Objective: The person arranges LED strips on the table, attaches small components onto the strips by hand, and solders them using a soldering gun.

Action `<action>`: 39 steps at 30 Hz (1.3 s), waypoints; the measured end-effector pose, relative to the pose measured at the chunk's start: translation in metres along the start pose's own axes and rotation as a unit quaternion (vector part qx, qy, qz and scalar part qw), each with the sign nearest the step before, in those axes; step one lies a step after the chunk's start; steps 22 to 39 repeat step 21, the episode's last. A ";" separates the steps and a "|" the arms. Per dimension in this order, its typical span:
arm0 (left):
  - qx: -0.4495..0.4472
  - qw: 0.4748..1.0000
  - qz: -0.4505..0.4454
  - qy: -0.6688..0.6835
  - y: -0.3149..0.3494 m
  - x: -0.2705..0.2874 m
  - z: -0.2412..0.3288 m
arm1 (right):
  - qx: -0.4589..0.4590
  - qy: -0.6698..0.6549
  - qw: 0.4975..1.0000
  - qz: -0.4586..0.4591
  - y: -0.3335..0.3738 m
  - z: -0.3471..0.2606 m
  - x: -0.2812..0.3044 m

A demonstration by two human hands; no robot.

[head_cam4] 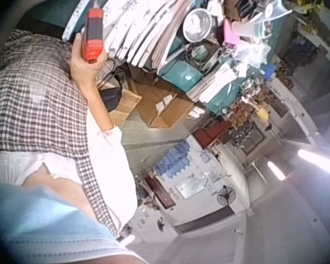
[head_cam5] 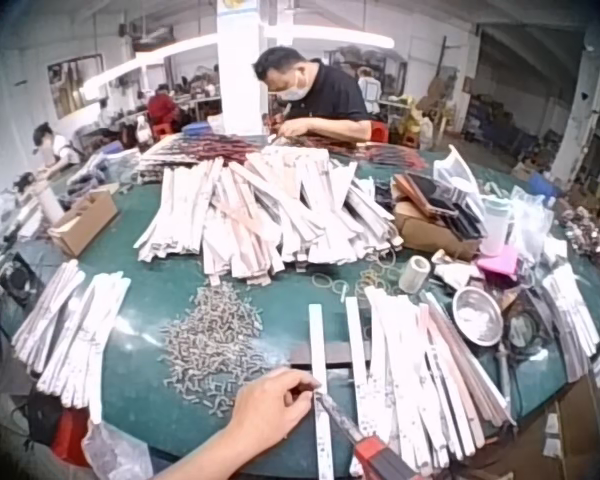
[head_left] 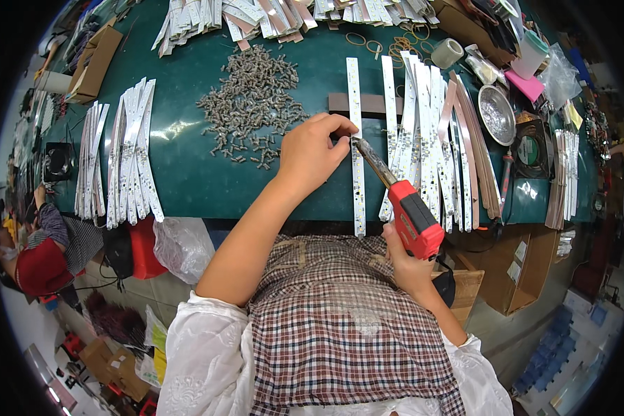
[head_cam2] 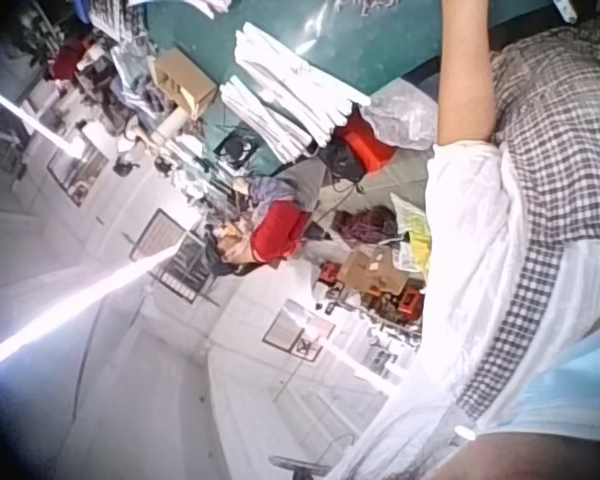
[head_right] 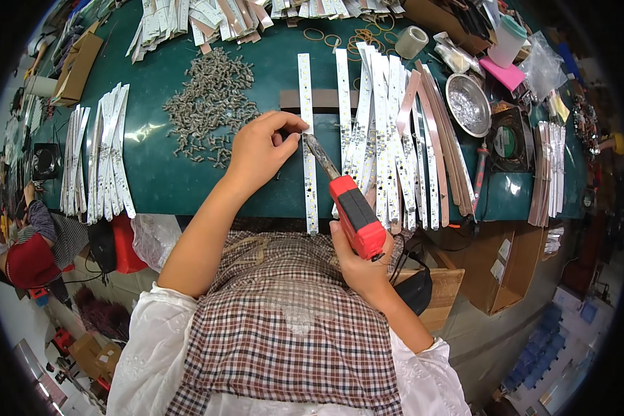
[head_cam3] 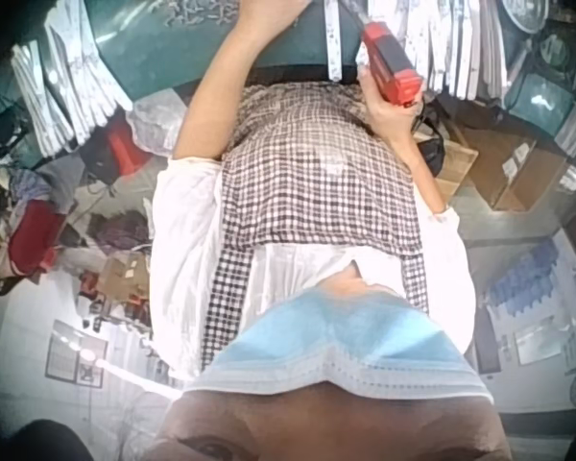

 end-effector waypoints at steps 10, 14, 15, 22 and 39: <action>0.000 1.000 0.000 -0.007 0.000 0.000 0.001 | 0.039 0.058 0.997 -0.015 0.005 -0.005 0.004; -0.002 1.000 -0.002 0.007 -0.001 -0.001 0.004 | 0.040 0.003 0.997 0.071 0.010 -0.021 0.030; -0.009 1.000 -0.008 0.013 -0.002 -0.003 0.006 | 0.057 -0.010 0.993 0.107 0.012 -0.030 0.043; 0.006 1.000 -0.005 0.009 -0.001 0.002 0.004 | 0.132 0.065 0.950 0.276 -0.003 -0.087 0.137; 0.006 1.000 -0.005 0.009 -0.001 0.002 0.004 | 0.132 0.065 0.950 0.276 -0.003 -0.087 0.137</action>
Point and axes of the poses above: each hand's wrist, its own y-axis away from the middle knuckle, its own x-axis out of the back of the hand, z = x × y, the point moved 8 cm from there along -y, towards the middle knuckle, and after that the axes turned 2 degrees about -z, right-handed, at the moved point
